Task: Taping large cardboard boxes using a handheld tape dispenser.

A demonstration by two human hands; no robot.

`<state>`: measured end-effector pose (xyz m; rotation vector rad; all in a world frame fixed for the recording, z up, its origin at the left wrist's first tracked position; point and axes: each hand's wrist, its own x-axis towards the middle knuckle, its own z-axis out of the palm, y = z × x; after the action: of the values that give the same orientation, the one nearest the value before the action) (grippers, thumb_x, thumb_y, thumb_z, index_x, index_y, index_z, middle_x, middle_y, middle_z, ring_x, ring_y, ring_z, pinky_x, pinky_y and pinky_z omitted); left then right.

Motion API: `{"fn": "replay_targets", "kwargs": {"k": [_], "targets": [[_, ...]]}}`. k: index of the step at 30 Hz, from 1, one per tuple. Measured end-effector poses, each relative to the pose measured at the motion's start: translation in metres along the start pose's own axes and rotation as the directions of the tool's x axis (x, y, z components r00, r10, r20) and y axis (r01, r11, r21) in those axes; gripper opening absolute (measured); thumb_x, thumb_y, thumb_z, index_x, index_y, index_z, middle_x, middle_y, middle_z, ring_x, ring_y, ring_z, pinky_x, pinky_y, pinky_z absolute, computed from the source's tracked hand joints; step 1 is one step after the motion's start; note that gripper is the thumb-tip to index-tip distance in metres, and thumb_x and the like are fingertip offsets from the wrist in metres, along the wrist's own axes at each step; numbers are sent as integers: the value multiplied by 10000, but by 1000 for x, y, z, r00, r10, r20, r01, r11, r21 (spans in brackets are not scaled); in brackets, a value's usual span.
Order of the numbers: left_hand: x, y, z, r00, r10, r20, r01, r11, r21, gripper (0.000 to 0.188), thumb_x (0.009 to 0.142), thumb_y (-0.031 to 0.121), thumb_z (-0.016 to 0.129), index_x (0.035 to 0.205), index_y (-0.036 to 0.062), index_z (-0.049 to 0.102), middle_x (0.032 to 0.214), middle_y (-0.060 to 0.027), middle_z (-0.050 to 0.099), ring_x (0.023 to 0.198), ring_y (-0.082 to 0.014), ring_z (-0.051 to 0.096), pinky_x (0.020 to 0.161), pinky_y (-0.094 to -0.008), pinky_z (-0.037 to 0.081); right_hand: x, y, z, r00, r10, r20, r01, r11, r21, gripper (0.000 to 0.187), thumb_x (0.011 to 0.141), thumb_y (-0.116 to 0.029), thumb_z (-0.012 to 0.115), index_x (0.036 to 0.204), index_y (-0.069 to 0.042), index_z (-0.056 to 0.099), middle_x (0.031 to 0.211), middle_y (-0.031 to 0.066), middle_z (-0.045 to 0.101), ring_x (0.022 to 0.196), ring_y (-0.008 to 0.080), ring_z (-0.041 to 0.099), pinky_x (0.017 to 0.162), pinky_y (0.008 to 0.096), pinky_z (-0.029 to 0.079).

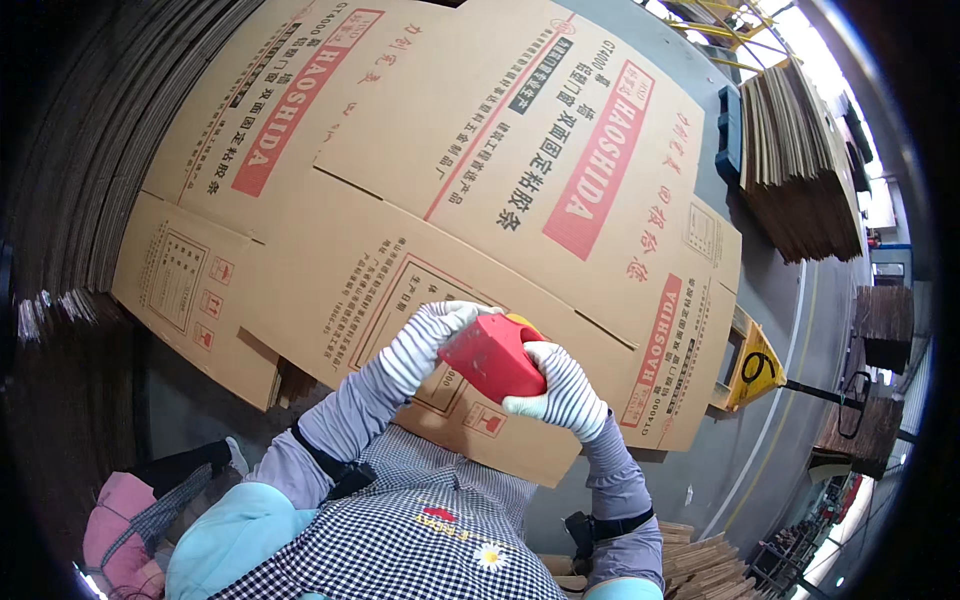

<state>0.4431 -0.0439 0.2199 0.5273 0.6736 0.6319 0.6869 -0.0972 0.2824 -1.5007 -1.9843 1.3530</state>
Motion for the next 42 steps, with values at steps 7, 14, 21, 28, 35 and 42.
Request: {"fn": "replay_targets", "kwargs": {"k": [7, 14, 21, 28, 35, 42], "targets": [[95, 69, -195, 431, 665, -610, -192, 728, 658, 258, 925, 280, 604, 1067, 105, 730, 1101, -66, 691, 1077, -198, 598, 1014, -376, 400, 126, 52, -45, 894, 441, 72, -444, 896, 18, 570, 757, -437, 787, 1091, 14, 683, 847, 122, 717, 756, 164, 689, 717, 325, 548], [110, 80, -214, 554, 711, -434, 643, -34, 765, 645, 819, 375, 715, 1389, 153, 509, 1584, -169, 211, 1464, -380, 148, 1176, -552, 76, 181, 108, -50, 712, 687, 144, -666, 726, -171, 843, 669, -560, 796, 1146, 117, 635, 1004, 234, 700, 913, 301, 695, 824, 385, 540], [134, 51, -211, 688, 271, -673, -448, 888, -100, 390, 993, 144, 528, 1344, -12, 458, 1303, -215, 550, 1167, -329, 587, 979, -391, 529, 203, 114, -48, 746, 643, 172, -615, 765, -194, 800, 729, -608, 741, 1129, 79, 652, 956, 183, 715, 867, 270, 696, 791, 376, 528], [149, 27, -199, 718, 86, -690, -382, 878, -288, 334, 1030, 164, 452, 1292, -36, 499, 1250, -234, 587, 1103, -347, 628, 905, -423, 577, 75, 156, -104, 606, 787, 111, -779, 616, -115, 665, 766, -569, 730, 1104, 3, 693, 900, 128, 722, 790, 207, 680, 757, 357, 531], [146, 46, -195, 724, 88, -685, -354, 899, -259, 347, 1030, 170, 455, 1305, -39, 486, 1289, -236, 564, 1143, -356, 607, 945, -426, 557, 137, 120, -86, 433, 893, -118, -636, 211, -742, 561, 732, -476, 751, 1049, -14, 720, 968, 154, 729, 907, 298, 709, 799, 418, 552], [129, 114, -292, 240, 563, -791, -491, 773, 401, 386, 1002, 221, 477, 1318, -1, 481, 1326, -210, 549, 1194, -355, 563, 1010, -445, 483, 106, 184, -13, 746, 585, -319, -295, -138, -945, 271, 837, -308, 683, 917, -59, 753, 902, 149, 732, 862, 338, 695, 750, 521, 490]]}}
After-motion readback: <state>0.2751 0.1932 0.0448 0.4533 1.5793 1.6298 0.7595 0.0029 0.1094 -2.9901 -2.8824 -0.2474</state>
